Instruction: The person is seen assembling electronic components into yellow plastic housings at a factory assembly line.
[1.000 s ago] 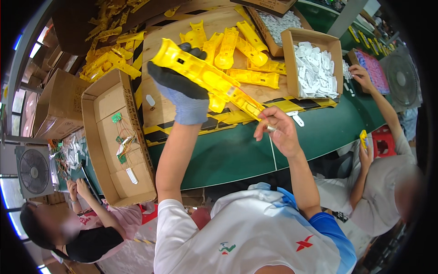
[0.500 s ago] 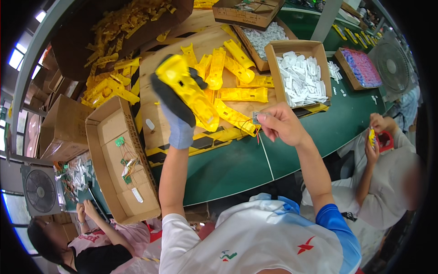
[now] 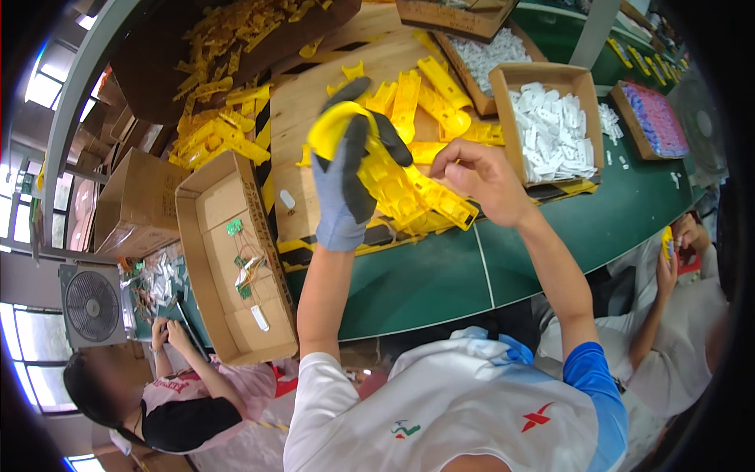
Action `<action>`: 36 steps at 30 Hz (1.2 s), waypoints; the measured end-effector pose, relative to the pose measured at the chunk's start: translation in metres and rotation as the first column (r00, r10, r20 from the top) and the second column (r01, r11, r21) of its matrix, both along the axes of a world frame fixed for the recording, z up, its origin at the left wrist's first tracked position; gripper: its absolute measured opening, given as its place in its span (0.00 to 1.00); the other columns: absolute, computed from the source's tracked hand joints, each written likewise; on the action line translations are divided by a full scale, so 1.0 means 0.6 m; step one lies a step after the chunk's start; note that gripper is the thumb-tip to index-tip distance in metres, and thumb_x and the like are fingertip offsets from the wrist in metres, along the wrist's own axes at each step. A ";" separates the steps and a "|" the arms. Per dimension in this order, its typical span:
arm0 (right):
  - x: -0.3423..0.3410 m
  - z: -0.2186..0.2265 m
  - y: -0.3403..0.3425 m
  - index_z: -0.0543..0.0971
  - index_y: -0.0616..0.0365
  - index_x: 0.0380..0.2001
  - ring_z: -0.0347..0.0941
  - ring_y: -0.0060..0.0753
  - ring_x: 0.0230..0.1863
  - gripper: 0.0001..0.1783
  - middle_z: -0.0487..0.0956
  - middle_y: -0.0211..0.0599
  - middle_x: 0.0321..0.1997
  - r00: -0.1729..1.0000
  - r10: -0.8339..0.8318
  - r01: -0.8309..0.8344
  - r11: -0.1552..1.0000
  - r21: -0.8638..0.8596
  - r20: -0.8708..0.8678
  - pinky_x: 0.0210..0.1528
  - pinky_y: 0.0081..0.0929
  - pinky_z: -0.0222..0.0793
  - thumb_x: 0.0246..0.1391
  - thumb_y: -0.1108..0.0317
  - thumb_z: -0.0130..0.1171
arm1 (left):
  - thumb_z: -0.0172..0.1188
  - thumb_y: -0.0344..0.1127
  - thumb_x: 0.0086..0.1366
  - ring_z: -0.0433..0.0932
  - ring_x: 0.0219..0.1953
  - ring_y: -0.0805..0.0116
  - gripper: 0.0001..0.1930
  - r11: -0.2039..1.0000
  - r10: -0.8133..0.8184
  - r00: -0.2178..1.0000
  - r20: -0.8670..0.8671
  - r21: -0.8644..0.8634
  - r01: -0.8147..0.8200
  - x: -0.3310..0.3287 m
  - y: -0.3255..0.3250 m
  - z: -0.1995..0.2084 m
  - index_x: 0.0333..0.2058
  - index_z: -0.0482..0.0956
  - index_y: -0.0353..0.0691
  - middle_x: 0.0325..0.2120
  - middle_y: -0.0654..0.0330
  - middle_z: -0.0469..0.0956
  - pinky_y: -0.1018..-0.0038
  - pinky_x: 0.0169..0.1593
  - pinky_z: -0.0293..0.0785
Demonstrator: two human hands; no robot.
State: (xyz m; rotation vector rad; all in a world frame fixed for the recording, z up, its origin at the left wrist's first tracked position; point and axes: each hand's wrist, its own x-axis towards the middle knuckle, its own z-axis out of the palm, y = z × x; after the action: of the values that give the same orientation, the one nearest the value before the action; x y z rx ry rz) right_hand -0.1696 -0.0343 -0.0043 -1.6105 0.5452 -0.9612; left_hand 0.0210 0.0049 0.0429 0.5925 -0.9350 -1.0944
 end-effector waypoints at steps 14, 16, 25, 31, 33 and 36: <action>-0.023 -0.092 0.099 0.75 0.60 0.43 0.75 0.14 0.36 0.17 0.80 0.31 0.37 0.991 -0.132 0.123 0.976 0.179 0.036 0.34 0.14 0.68 0.50 0.74 0.67 | 0.48 0.43 0.72 0.70 0.32 0.69 0.23 0.914 0.366 0.927 -0.086 -0.153 -0.375 0.073 0.004 0.015 0.60 0.62 0.38 0.31 0.62 0.71 0.70 0.41 0.71; -0.031 -0.074 0.095 0.74 0.61 0.44 0.74 0.14 0.35 0.18 0.79 0.31 0.38 0.988 -0.144 0.135 0.979 0.151 0.048 0.33 0.12 0.67 0.50 0.74 0.67 | 0.47 0.43 0.72 0.71 0.33 0.69 0.23 0.895 0.421 0.905 -0.056 -0.138 -0.424 0.085 0.006 0.016 0.60 0.63 0.37 0.31 0.61 0.71 0.70 0.41 0.72; -0.062 -0.009 0.053 0.78 0.63 0.45 0.72 0.15 0.35 0.19 0.78 0.32 0.39 0.996 -0.083 0.085 0.995 0.060 -0.023 0.34 0.13 0.68 0.48 0.76 0.67 | 0.52 0.40 0.70 0.76 0.30 0.67 0.23 0.886 0.464 0.884 0.060 -0.063 -0.460 0.066 -0.001 0.018 0.60 0.62 0.38 0.32 0.58 0.74 0.71 0.36 0.76; -0.038 0.048 -0.007 0.79 0.68 0.45 0.76 0.19 0.37 0.17 0.80 0.36 0.34 0.987 0.058 -0.047 0.996 0.075 -0.152 0.38 0.16 0.71 0.51 0.73 0.66 | 0.63 0.22 0.56 0.78 0.35 0.67 0.45 0.989 0.149 0.891 0.428 -0.079 -0.128 0.021 0.003 0.014 0.69 0.47 0.44 0.42 0.55 0.76 0.72 0.39 0.77; -0.015 0.054 -0.022 0.78 0.68 0.43 0.77 0.20 0.36 0.15 0.81 0.36 0.33 0.992 0.096 -0.080 0.981 0.177 -0.083 0.37 0.16 0.71 0.53 0.72 0.65 | 0.70 0.20 0.48 0.76 0.41 0.71 0.51 0.999 -0.019 0.853 0.521 -0.013 0.030 0.023 0.011 0.012 0.68 0.49 0.41 0.44 0.58 0.75 0.75 0.47 0.73; 0.012 0.061 -0.033 0.74 0.65 0.39 0.78 0.21 0.34 0.12 0.81 0.37 0.30 0.991 0.131 -0.125 0.953 0.277 -0.006 0.36 0.17 0.71 0.57 0.69 0.63 | 0.72 0.25 0.48 0.74 0.43 0.71 0.44 0.999 0.032 0.761 0.648 -0.053 0.003 0.025 0.002 0.000 0.63 0.60 0.37 0.42 0.59 0.76 0.74 0.49 0.72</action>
State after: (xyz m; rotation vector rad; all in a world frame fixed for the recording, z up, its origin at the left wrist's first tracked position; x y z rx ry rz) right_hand -0.1627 -0.0539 0.0320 -1.3892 0.5585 -0.7344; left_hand 0.0360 0.0058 0.0426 0.9696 -1.5549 -0.8448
